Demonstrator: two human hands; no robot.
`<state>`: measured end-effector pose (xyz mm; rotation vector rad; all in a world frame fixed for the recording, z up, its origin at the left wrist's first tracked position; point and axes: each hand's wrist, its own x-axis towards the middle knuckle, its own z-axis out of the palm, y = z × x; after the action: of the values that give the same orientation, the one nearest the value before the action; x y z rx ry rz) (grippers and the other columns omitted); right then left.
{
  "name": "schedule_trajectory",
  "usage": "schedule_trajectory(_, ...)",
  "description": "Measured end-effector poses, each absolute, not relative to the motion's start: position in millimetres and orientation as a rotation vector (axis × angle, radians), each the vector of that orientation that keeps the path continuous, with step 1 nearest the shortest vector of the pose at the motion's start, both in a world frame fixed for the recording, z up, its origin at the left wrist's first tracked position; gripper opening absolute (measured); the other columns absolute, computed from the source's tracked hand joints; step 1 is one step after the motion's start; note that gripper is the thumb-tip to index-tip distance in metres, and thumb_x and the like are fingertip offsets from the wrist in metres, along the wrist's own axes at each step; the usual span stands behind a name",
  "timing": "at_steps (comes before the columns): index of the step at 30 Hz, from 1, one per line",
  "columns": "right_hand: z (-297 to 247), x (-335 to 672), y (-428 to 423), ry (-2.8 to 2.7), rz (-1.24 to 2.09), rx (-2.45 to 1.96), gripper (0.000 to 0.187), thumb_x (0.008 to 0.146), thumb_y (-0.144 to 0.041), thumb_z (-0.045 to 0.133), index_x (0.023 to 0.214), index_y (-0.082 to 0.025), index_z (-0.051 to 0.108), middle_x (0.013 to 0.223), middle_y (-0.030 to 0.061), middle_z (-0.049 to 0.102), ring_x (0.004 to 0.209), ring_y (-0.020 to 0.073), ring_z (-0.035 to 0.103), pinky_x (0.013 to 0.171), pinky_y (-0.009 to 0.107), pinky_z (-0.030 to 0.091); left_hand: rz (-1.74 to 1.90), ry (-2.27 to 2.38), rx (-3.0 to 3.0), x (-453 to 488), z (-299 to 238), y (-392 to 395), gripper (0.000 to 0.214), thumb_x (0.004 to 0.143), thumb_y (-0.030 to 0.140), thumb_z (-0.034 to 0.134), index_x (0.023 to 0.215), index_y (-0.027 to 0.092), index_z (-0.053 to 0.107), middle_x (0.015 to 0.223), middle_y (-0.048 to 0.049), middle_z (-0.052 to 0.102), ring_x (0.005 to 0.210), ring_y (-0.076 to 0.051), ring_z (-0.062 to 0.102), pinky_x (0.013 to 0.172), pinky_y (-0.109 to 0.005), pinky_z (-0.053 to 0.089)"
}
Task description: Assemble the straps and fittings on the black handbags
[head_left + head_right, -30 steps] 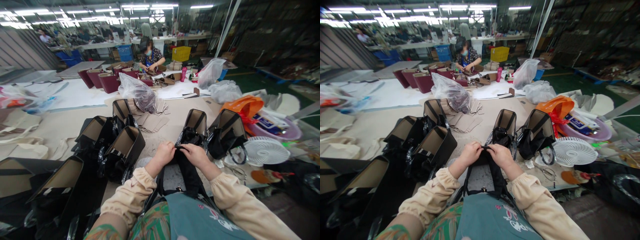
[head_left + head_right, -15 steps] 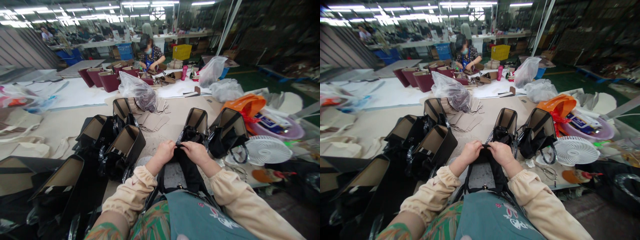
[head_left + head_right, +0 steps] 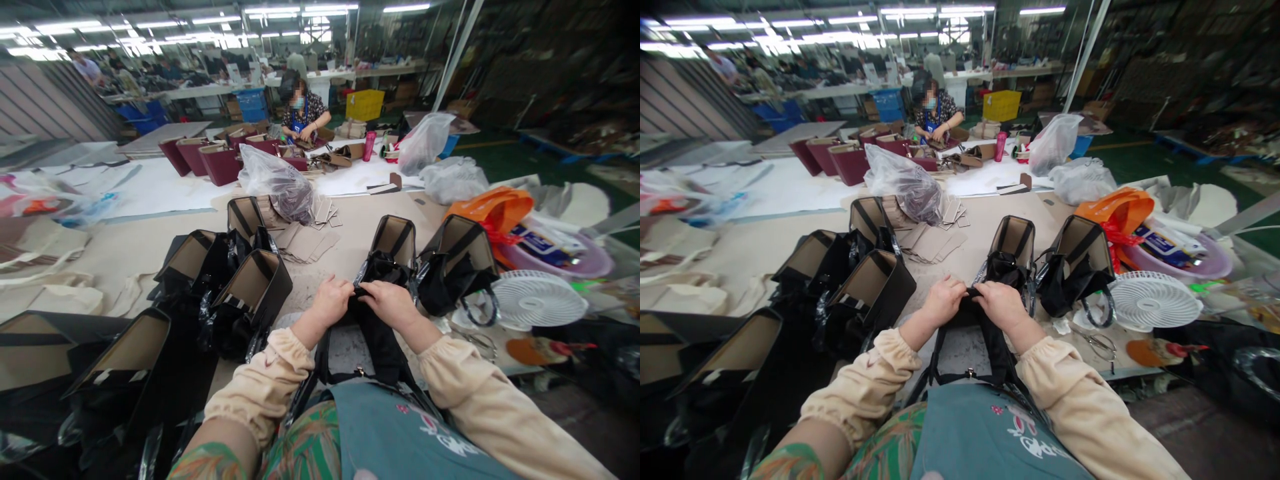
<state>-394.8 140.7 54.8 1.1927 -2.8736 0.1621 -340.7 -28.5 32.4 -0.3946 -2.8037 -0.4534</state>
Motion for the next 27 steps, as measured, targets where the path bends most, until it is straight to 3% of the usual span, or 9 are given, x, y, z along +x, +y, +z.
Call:
schedule_trajectory(5, 59, -398, 136, -2.856, 0.062, 1.248, 0.015, 0.084, -0.03, 0.053, 0.09, -0.021, 0.064, 0.085, 0.0047, 0.066, 0.083, 0.0177, 0.06, 0.068, 0.026, 0.041, -0.418, -2.837, -0.4, -341, 35, -27, 0.013, 0.087, 0.017, 0.045, 0.082, 0.016, 0.057, 0.081, -0.0031, 0.063, 0.08, -0.014, 0.059, 0.099, -0.037, 0.035)
schedule_trajectory(8, 58, -401, 134, -2.846, 0.037, 1.263, 0.015, 0.083, -0.03, 0.053, 0.085, -0.021, 0.064, 0.084, 0.0044, 0.066, 0.081, 0.0172, 0.06, 0.064, 0.025, 0.04, -0.404, -2.88, -0.377, -342, 36, -28, 0.014, 0.088, 0.02, 0.044, 0.084, 0.016, 0.056, 0.082, -0.0052, 0.063, 0.081, -0.017, 0.059, 0.085, -0.033, 0.044)
schedule_trajectory(12, 54, -405, 134, -2.826, 0.038, 1.264, 0.021, 0.084, -0.036, 0.051, 0.082, -0.02, 0.065, 0.081, 0.0038, 0.066, 0.077, 0.0164, 0.061, 0.06, 0.024, 0.039, -0.368, -2.919, -0.332, -342, 37, -28, 0.015, 0.089, 0.024, 0.042, 0.085, 0.016, 0.055, 0.081, -0.0057, 0.063, 0.076, -0.019, 0.06, 0.07, -0.03, 0.047)
schedule_trajectory(27, 43, -421, 141, -2.716, 0.312, 1.517, 0.02, 0.084, -0.034, 0.052, 0.084, -0.026, 0.069, 0.079, 0.0001, 0.069, 0.075, 0.0141, 0.062, 0.063, 0.022, 0.04, -0.225, -3.004, -0.319, -333, 45, -21, 0.016, 0.089, 0.026, 0.041, 0.089, 0.015, 0.053, 0.08, -0.0089, 0.063, 0.074, -0.021, 0.062, 0.065, -0.03, 0.047)
